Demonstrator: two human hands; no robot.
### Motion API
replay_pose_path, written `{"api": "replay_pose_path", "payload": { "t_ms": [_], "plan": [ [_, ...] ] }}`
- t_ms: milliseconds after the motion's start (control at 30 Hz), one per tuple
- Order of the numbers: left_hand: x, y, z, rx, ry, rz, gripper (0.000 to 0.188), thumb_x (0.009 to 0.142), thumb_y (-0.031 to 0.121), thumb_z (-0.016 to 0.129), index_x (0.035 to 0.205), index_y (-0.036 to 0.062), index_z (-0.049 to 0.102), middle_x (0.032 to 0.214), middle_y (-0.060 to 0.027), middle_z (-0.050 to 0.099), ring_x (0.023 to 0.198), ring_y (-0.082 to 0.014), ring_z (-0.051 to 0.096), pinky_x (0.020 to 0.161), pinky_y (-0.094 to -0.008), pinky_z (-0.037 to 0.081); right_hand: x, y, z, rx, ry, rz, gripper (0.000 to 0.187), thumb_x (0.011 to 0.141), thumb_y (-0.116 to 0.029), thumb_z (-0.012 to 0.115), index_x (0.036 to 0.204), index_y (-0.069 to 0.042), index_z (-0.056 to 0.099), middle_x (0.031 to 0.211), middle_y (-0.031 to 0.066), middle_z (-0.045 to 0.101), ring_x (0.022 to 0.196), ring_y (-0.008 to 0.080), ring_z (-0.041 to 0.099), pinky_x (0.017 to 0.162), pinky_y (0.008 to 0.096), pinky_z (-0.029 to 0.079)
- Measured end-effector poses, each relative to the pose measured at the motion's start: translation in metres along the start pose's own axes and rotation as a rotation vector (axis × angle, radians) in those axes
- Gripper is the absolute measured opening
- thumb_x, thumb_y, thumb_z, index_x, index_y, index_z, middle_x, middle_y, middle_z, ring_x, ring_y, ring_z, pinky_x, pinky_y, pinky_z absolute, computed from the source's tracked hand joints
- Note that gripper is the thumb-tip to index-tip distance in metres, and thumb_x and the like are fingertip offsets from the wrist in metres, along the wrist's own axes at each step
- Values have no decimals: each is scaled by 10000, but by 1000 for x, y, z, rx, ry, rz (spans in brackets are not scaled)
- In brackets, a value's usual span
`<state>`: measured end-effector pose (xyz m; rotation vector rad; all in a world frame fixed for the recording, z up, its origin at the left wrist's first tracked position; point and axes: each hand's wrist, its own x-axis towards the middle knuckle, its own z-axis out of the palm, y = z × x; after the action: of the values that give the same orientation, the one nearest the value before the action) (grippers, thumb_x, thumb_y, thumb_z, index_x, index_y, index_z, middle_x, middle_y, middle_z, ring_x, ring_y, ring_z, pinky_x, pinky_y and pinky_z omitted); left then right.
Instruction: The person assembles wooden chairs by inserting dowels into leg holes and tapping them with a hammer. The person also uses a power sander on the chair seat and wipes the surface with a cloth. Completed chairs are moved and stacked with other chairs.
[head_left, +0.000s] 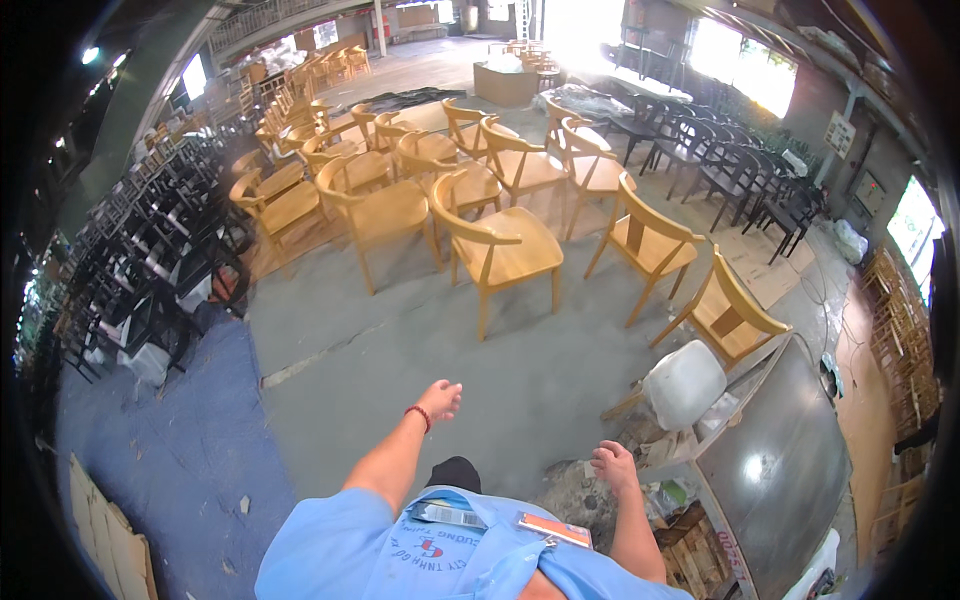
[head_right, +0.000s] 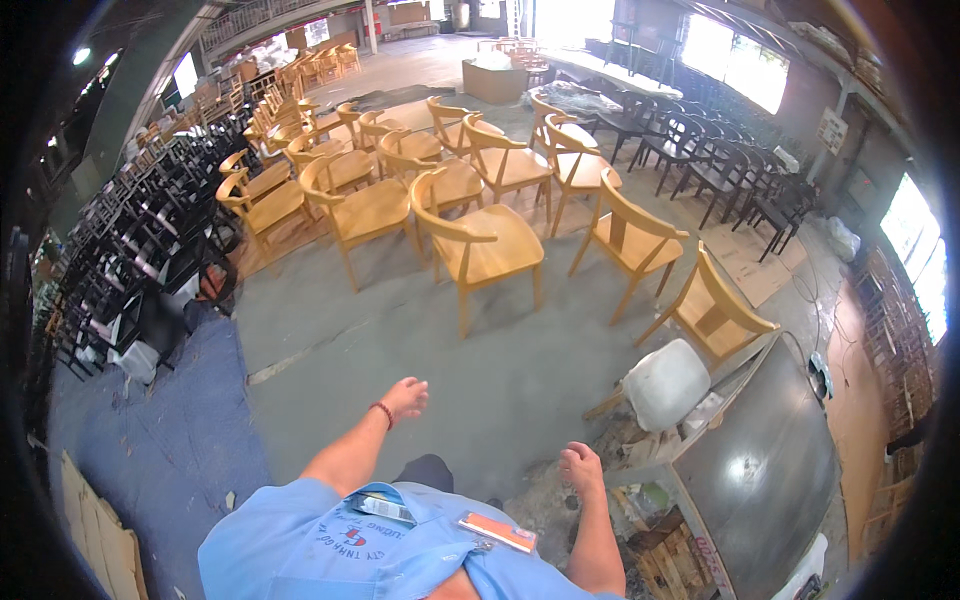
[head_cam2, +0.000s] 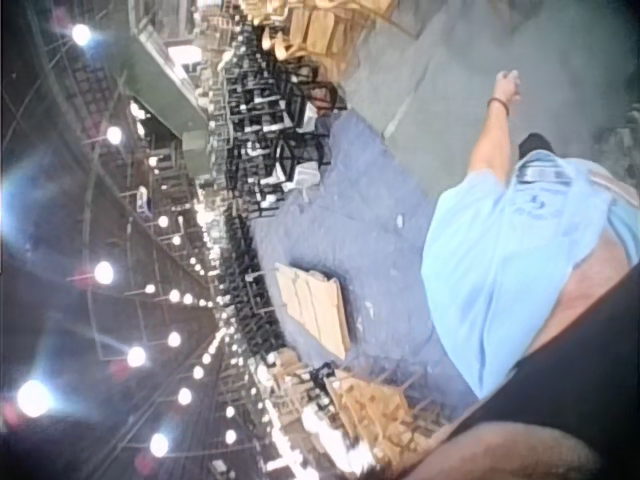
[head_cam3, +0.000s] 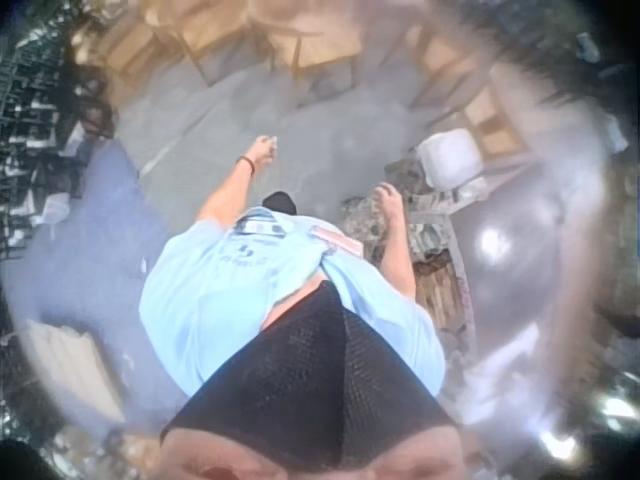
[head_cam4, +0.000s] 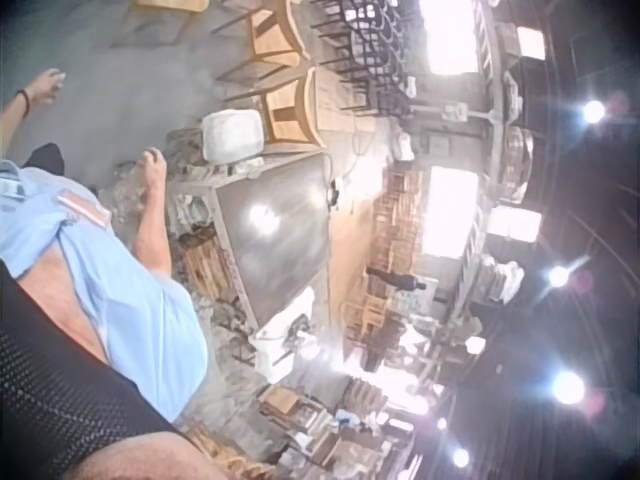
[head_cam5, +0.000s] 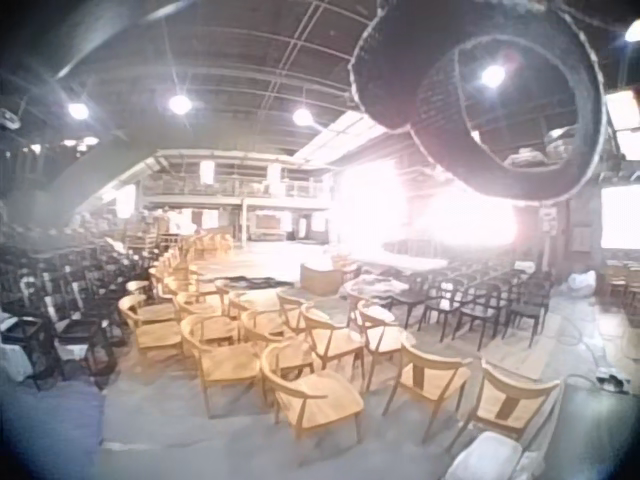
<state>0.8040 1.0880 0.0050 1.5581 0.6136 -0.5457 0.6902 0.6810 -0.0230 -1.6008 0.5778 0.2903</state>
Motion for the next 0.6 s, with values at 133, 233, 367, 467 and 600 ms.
{"api": "replay_pose_path", "payload": {
  "t_ms": [133, 233, 367, 467, 600],
  "plan": [
    [106, 102, 18, -211, -63, 77, 738, 937, 432, 581, 1479, 54, 253, 1342, -163, 498, 1178, -292, 528, 917, -462, 464, 49, -20, 3, 65, 13, 54, 326, 878, -138, 561, 1185, -32, 578, 959, 109, 676, 773, 228, 659, 614, 327, 528],
    [189, 172, 32, -388, -53, 102, 762, 937, 466, 573, 1490, 58, 243, 1430, -188, 421, 1268, -324, 465, 951, -476, 442, 68, 17, 9, -107, 91, 223, 155, 805, -114, 586, 895, -8, 655, 730, 118, 650, 543, 220, 589, 455, 352, 453],
    [296, 266, 96, -692, -195, 27, 802, 926, 530, 558, 1518, 129, 196, 1508, -191, 317, 1383, -343, 322, 1033, -502, 374, 43, 98, -18, -1280, -150, 137, 256, 743, -245, 641, 901, -59, 716, 868, 178, 699, 863, 323, 682, 799, 437, 532],
    [367, 298, 95, -880, -104, -77, 808, 896, 587, 568, 1496, 156, 239, 1472, -183, 348, 1394, -328, 290, 1052, -517, 342, 56, 37, 10, -532, 125, 574, 253, 745, -231, 649, 915, -56, 716, 861, 175, 698, 853, 311, 683, 792, 428, 534],
    [432, 315, 121, -1069, 15, -134, 784, 858, 579, 604, 1435, 130, 320, 1386, -167, 437, 1271, -320, 433, 1003, -513, 385, 48, -16, 25, -331, 304, 648, 251, 748, -213, 659, 933, -52, 716, 850, 171, 696, 841, 294, 684, 782, 415, 537]
  ]
}}
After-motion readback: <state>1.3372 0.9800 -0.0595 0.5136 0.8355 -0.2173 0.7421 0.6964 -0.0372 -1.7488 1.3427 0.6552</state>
